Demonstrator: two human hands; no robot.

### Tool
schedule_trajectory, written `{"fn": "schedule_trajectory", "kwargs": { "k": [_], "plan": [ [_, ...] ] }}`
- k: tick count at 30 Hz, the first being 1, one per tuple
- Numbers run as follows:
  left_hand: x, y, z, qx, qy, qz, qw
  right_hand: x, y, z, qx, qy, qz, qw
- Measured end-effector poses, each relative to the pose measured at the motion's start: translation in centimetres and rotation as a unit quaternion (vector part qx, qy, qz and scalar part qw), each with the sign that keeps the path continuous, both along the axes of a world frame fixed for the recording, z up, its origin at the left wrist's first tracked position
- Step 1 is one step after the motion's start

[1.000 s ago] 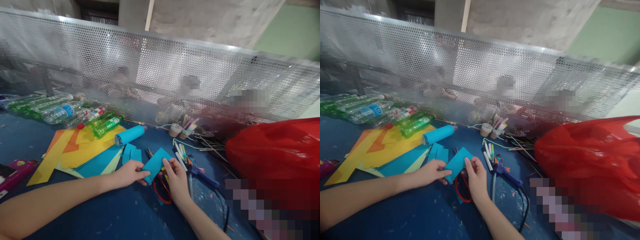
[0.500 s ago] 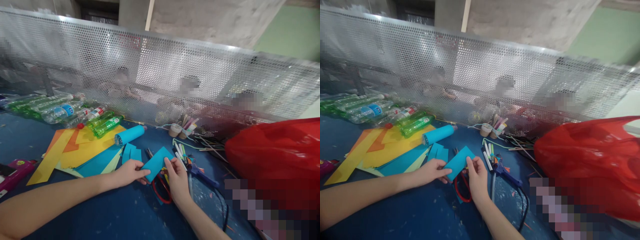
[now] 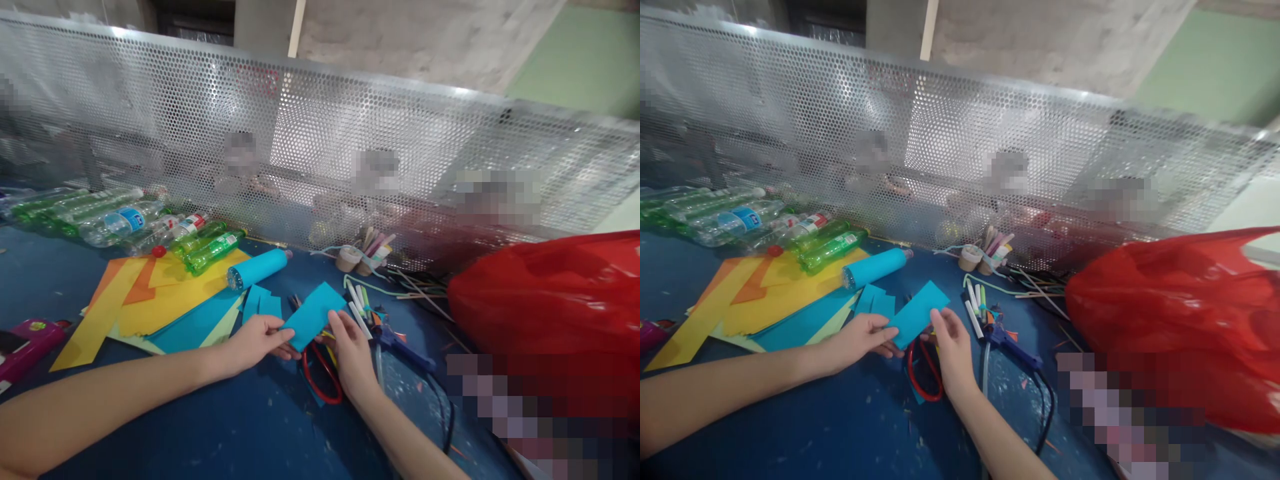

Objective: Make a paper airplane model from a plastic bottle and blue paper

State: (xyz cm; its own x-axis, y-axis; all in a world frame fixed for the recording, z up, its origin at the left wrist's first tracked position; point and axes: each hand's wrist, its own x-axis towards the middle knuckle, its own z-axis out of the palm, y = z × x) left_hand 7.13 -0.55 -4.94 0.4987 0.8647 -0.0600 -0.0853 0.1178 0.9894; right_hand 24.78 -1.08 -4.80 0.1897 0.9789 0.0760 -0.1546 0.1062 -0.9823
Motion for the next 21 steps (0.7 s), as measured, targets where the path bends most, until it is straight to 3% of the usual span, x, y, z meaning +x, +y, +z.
{"fn": "schedule_trajectory", "kwargs": {
  "k": [2, 6, 11, 21],
  "plan": [
    [0.0, 0.0, 0.1, 0.017, -0.011, 0.015, 1.0, -0.1, -0.2, 0.1, -0.002, -0.03, 0.054, 0.998],
    [-0.1, 0.1, 0.2, 0.051, -0.035, 0.039, 0.997, -0.7, -1.1, 0.2, 0.062, -0.171, 0.139, 0.974],
    [-0.1, 0.0, -0.1, 0.062, -0.065, 0.033, 0.995, -1.1, -1.7, -0.1, 0.092, -0.315, 0.123, 0.937],
    [-0.1, -0.2, 0.5, 0.107, -0.032, 0.056, 0.992, -1.1, -1.7, 0.1, 0.104, -0.273, 0.126, 0.948]
  ]
}}
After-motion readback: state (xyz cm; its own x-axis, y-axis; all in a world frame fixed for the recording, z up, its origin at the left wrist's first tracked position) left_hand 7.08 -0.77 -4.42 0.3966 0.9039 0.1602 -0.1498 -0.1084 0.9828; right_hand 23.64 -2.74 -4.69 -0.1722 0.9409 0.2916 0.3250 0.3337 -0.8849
